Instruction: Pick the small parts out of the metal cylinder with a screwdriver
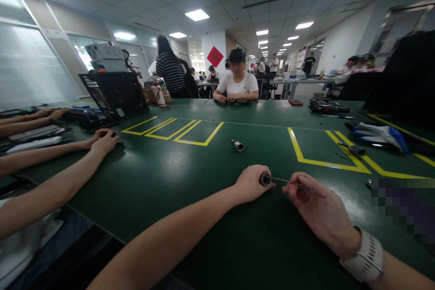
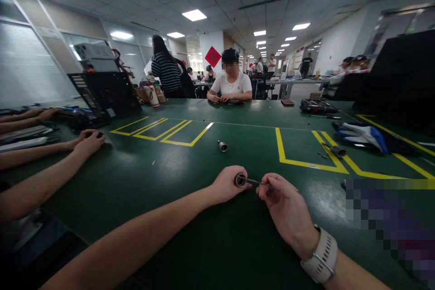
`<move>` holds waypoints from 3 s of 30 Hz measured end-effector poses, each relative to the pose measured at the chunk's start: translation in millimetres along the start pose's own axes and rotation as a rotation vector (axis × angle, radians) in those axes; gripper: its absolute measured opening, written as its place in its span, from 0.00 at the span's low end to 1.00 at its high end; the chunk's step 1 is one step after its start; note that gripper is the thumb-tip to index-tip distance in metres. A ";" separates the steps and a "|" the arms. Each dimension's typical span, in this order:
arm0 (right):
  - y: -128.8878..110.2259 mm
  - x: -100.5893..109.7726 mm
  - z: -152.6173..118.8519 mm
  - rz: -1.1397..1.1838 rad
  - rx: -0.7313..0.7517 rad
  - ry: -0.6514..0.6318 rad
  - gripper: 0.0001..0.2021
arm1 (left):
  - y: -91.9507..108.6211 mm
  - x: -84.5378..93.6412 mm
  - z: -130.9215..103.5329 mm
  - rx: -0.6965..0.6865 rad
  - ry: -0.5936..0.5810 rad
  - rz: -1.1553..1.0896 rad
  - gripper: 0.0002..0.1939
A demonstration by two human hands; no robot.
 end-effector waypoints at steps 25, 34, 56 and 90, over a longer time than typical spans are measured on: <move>1.1 -8.1 -21.4 -0.503 0.163 -0.085 0.09 | 6.6 5.3 -8.6 -0.237 0.100 0.039 0.07; 3.8 -4.5 -12.3 -0.232 0.040 -0.030 0.08 | 8.3 6.6 -7.2 -0.207 0.065 -0.085 0.08; 6.1 -4.0 -10.8 -0.147 0.012 -0.029 0.09 | 2.1 5.0 -5.4 -0.128 0.117 0.012 0.05; 8.0 -6.2 -12.5 -0.139 -0.061 -0.031 0.09 | 2.5 5.8 -7.7 -0.070 0.121 0.048 0.03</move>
Point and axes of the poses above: each hand's wrist, its own z-axis towards the middle knuckle, its own x-axis out of the back of the hand, y = z × x, the point moved 3 cm from there along z, towards the middle knuckle, and after that the axes turned 2 degrees about x, right-handed, at the moved point
